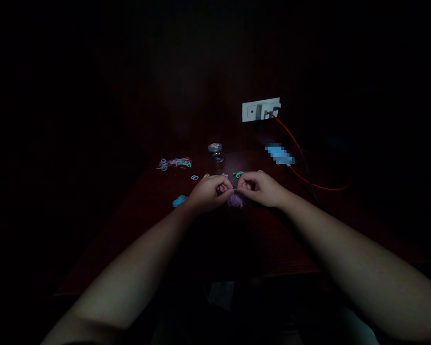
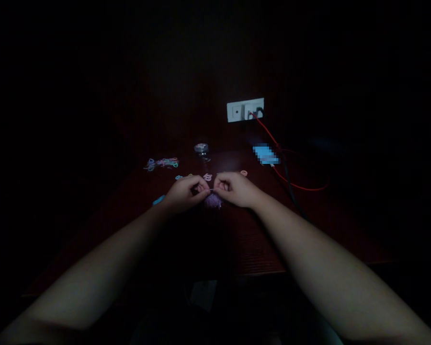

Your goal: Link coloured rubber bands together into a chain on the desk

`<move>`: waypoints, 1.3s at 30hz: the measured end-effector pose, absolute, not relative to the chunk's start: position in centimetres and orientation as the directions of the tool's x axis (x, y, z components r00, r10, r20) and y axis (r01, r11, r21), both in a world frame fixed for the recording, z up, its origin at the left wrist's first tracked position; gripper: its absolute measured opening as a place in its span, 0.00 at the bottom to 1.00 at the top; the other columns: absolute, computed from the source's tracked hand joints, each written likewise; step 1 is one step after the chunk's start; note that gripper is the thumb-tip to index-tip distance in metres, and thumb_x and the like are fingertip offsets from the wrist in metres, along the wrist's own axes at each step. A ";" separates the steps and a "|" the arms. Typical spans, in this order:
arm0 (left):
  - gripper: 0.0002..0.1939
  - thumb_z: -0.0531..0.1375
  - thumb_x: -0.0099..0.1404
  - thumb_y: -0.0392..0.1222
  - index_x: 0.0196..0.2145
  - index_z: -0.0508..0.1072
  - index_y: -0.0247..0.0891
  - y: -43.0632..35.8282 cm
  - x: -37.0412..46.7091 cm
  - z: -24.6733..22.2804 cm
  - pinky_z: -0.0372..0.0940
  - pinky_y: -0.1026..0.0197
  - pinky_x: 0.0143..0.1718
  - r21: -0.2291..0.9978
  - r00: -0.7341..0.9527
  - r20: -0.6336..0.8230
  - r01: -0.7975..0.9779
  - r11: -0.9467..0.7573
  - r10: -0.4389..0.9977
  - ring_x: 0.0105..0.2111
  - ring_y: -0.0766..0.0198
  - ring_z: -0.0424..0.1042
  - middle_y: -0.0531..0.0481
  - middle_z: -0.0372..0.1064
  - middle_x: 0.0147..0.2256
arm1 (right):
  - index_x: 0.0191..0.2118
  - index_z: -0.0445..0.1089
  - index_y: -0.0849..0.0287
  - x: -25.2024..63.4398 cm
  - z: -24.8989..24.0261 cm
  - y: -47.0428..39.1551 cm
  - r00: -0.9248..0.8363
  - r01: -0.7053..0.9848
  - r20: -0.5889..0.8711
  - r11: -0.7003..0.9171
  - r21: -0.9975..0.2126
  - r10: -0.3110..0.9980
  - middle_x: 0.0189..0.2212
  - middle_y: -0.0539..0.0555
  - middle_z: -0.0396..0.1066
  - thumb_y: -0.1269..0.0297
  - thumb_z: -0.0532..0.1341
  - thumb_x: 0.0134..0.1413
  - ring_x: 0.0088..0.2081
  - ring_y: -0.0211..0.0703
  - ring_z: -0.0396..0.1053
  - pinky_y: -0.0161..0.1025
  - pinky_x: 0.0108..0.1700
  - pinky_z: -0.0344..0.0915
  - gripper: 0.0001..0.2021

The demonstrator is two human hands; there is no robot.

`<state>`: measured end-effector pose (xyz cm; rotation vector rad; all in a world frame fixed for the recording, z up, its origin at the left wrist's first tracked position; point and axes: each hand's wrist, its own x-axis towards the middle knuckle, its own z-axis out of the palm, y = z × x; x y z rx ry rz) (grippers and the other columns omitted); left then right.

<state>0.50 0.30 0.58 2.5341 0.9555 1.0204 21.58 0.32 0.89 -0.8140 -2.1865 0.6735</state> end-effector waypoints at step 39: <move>0.03 0.59 0.60 0.39 0.31 0.71 0.37 0.2 0.5 0.6 0.63 0.66 0.29 0.467 0.539 0.502 0.489 -0.737 0.676 0.27 0.68 0.67 0.53 0.68 0.26 | 0.31 0.69 0.62 21.4 0.7 0.3 -0.537 0.377 0.394 0.630 -0.679 0.746 0.23 0.48 0.62 0.65 0.58 0.55 0.25 0.34 0.58 0.32 0.28 0.55 0.06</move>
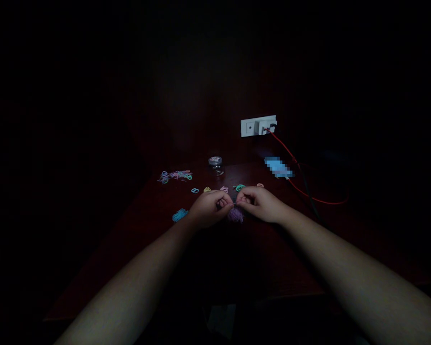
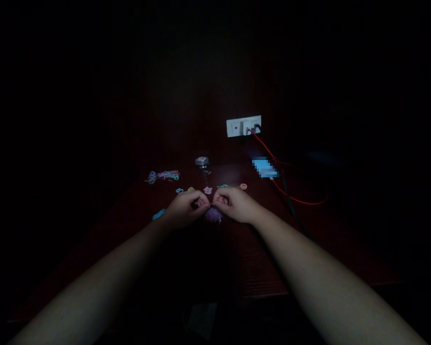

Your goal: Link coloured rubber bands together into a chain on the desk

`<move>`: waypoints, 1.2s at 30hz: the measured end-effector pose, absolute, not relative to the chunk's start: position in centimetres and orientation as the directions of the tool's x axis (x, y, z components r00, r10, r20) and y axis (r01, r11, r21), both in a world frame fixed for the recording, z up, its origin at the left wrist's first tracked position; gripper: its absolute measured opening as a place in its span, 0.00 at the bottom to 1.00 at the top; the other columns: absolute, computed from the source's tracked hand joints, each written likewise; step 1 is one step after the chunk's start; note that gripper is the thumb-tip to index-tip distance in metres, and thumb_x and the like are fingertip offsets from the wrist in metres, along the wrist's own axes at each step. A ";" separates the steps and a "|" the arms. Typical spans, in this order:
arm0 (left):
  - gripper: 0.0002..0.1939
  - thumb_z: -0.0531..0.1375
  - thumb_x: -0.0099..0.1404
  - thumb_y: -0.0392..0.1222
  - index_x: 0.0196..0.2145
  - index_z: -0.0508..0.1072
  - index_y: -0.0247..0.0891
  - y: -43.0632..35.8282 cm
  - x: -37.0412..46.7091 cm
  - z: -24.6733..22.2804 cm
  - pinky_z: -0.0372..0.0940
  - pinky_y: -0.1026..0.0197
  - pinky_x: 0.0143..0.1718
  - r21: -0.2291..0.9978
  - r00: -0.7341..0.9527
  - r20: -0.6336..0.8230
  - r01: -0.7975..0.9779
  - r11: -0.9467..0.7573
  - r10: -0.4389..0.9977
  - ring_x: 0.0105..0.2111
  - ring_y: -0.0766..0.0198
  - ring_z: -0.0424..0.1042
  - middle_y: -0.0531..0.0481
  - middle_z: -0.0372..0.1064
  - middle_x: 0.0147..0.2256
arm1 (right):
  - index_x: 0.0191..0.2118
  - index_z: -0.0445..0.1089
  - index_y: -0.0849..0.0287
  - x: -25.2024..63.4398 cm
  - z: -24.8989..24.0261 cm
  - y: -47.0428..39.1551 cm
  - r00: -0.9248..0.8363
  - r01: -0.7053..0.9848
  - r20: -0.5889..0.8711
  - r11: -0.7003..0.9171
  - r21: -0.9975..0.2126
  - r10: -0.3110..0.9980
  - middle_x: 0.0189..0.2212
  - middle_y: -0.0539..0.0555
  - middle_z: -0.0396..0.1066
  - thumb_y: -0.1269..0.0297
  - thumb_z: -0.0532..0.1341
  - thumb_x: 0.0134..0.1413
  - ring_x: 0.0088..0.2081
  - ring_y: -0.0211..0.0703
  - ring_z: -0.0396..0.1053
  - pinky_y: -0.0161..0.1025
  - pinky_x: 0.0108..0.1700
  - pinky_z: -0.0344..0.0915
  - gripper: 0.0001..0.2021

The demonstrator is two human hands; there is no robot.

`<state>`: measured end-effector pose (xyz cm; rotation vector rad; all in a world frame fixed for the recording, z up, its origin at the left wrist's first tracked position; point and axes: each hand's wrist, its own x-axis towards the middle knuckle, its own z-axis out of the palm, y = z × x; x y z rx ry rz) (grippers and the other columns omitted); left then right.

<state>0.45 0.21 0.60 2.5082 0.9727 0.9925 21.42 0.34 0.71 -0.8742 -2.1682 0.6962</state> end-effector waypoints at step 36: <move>0.06 0.60 0.61 0.41 0.30 0.71 0.36 0.3 0.4 0.5 0.63 0.66 0.28 0.493 0.513 0.516 0.477 -0.728 0.686 0.26 0.69 0.66 0.52 0.67 0.26 | 0.28 0.67 0.62 21.4 0.8 0.3 -0.513 0.367 0.386 0.602 -0.709 0.767 0.21 0.47 0.60 0.64 0.59 0.53 0.23 0.33 0.56 0.32 0.26 0.53 0.07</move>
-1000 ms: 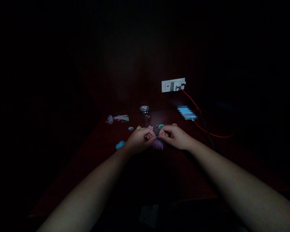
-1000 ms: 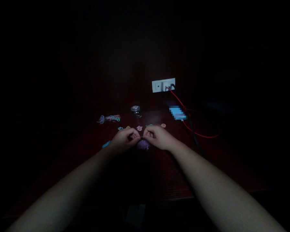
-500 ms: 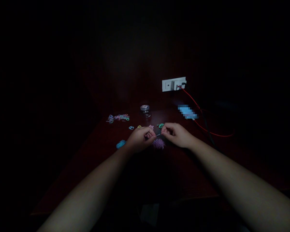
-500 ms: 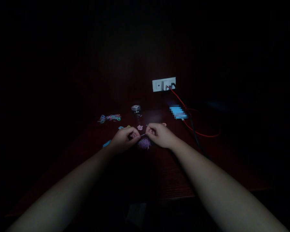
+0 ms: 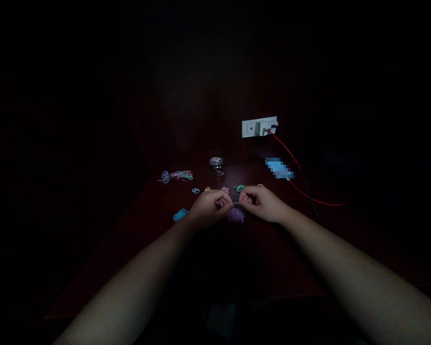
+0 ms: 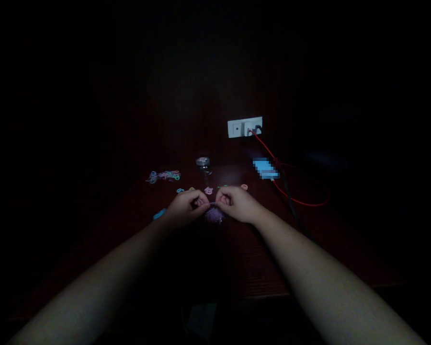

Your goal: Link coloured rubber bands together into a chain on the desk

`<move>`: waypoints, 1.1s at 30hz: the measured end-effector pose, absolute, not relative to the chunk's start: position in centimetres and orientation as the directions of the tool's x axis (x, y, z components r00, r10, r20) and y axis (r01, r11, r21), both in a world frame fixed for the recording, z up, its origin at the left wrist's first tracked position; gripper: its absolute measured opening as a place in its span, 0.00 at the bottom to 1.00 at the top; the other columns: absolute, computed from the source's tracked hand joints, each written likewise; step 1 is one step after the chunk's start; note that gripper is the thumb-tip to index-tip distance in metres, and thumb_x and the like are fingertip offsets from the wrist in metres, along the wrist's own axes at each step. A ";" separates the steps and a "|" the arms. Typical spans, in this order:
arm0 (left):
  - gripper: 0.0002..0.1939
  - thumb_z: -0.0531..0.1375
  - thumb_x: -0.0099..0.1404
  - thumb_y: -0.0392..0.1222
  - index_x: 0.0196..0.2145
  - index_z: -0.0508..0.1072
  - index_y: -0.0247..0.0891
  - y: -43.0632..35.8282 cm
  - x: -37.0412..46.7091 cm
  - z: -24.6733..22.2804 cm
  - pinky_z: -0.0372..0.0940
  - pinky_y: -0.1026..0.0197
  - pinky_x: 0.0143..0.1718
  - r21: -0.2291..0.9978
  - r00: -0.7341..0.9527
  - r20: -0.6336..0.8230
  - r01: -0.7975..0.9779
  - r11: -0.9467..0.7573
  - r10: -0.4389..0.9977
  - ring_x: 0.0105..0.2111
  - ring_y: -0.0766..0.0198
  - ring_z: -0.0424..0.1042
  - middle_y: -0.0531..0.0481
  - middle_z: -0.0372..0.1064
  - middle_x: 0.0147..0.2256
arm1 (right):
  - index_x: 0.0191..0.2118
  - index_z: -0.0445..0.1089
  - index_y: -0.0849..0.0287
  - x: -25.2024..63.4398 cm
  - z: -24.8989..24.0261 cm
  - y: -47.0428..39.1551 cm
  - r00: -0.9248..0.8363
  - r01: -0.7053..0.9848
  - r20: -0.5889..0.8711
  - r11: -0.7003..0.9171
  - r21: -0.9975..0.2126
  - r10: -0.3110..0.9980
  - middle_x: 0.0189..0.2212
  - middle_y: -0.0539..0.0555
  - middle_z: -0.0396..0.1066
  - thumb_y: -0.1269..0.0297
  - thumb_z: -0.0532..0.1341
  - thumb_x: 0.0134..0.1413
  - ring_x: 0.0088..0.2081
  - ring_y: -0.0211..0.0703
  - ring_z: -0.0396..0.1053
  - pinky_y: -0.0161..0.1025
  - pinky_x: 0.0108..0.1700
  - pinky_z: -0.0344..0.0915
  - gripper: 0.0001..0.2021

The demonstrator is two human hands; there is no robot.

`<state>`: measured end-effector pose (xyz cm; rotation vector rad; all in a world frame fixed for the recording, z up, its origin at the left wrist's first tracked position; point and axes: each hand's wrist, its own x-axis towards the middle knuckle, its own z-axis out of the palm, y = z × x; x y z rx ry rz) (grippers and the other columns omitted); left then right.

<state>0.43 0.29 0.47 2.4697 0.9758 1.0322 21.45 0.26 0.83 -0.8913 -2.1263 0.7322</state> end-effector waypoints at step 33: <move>0.05 0.59 0.61 0.41 0.31 0.71 0.36 0.5 0.3 0.3 0.63 0.66 0.28 0.528 0.516 0.481 0.475 -0.704 0.709 0.26 0.69 0.66 0.53 0.68 0.26 | 0.28 0.65 0.61 21.6 1.0 0.2 -0.507 0.379 0.401 0.615 -0.692 0.763 0.21 0.47 0.61 0.68 0.58 0.51 0.24 0.33 0.57 0.32 0.27 0.55 0.03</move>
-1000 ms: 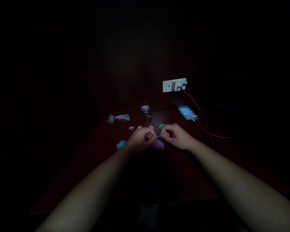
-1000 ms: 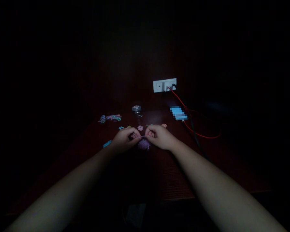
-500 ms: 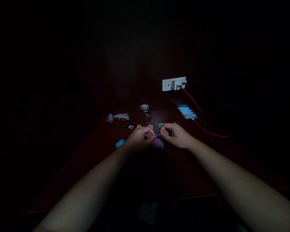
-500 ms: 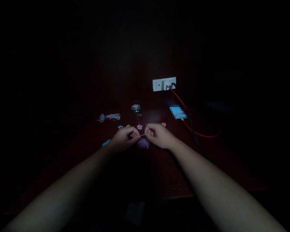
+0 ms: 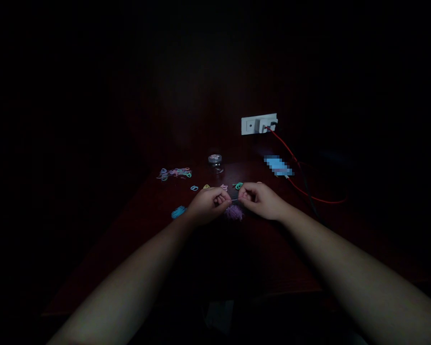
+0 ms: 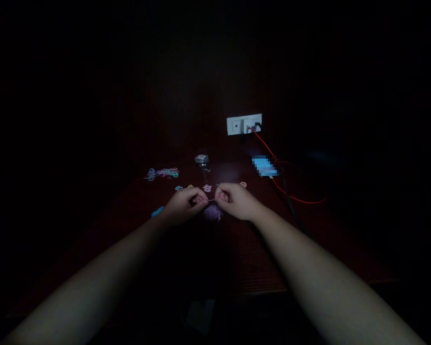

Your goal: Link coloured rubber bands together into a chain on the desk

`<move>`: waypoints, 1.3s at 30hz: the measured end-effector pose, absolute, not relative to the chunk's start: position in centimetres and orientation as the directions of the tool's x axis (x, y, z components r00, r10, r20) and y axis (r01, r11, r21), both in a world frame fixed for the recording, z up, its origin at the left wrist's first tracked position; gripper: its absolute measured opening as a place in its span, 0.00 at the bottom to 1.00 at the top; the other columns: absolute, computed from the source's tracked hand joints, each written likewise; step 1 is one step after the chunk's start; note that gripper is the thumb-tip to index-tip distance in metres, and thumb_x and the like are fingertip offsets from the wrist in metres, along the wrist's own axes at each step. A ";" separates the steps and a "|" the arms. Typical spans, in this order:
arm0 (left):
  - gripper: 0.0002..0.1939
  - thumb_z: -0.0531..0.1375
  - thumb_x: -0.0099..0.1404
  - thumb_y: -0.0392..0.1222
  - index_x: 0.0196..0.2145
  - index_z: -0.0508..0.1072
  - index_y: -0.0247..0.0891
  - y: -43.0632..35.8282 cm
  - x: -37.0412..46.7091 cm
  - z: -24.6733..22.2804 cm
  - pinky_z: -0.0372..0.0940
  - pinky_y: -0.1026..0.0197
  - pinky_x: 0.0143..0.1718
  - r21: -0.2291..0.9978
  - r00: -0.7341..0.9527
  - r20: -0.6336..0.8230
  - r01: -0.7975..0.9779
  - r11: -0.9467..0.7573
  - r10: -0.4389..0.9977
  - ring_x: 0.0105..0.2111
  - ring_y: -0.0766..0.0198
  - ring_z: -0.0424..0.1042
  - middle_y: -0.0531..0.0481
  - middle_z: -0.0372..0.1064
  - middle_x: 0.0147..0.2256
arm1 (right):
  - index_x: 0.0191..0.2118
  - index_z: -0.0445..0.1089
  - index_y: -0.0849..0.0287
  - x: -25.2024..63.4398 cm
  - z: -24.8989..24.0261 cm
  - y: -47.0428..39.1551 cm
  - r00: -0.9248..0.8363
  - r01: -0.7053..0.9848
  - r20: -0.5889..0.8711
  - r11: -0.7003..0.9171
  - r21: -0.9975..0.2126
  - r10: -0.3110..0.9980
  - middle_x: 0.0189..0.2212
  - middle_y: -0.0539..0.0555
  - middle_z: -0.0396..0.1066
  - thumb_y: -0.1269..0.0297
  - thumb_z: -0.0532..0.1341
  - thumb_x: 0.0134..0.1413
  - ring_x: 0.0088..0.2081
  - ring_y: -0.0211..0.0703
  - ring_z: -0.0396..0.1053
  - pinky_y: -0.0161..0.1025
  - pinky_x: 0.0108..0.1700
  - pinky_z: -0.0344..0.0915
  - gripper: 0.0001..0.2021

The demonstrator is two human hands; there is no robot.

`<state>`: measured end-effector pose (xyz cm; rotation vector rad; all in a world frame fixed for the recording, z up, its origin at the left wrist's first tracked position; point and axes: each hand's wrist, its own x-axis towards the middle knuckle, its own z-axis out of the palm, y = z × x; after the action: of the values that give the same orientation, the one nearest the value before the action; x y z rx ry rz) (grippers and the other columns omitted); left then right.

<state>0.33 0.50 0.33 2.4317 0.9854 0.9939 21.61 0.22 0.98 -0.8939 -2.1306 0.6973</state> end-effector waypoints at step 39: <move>0.10 0.56 0.63 0.44 0.32 0.74 0.36 2.4 -2.2 1.0 0.63 0.66 0.31 0.464 0.298 0.541 0.674 -0.575 0.786 0.27 0.67 0.68 0.51 0.72 0.28 | 0.27 0.63 0.61 21.8 0.3 0.5 -0.560 0.447 0.323 0.607 -0.657 0.762 0.22 0.48 0.61 0.63 0.57 0.52 0.23 0.33 0.57 0.32 0.26 0.54 0.08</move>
<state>-2.23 2.40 0.99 2.4078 1.3666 1.1387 21.77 0.54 0.33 -0.9499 -2.2373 0.6919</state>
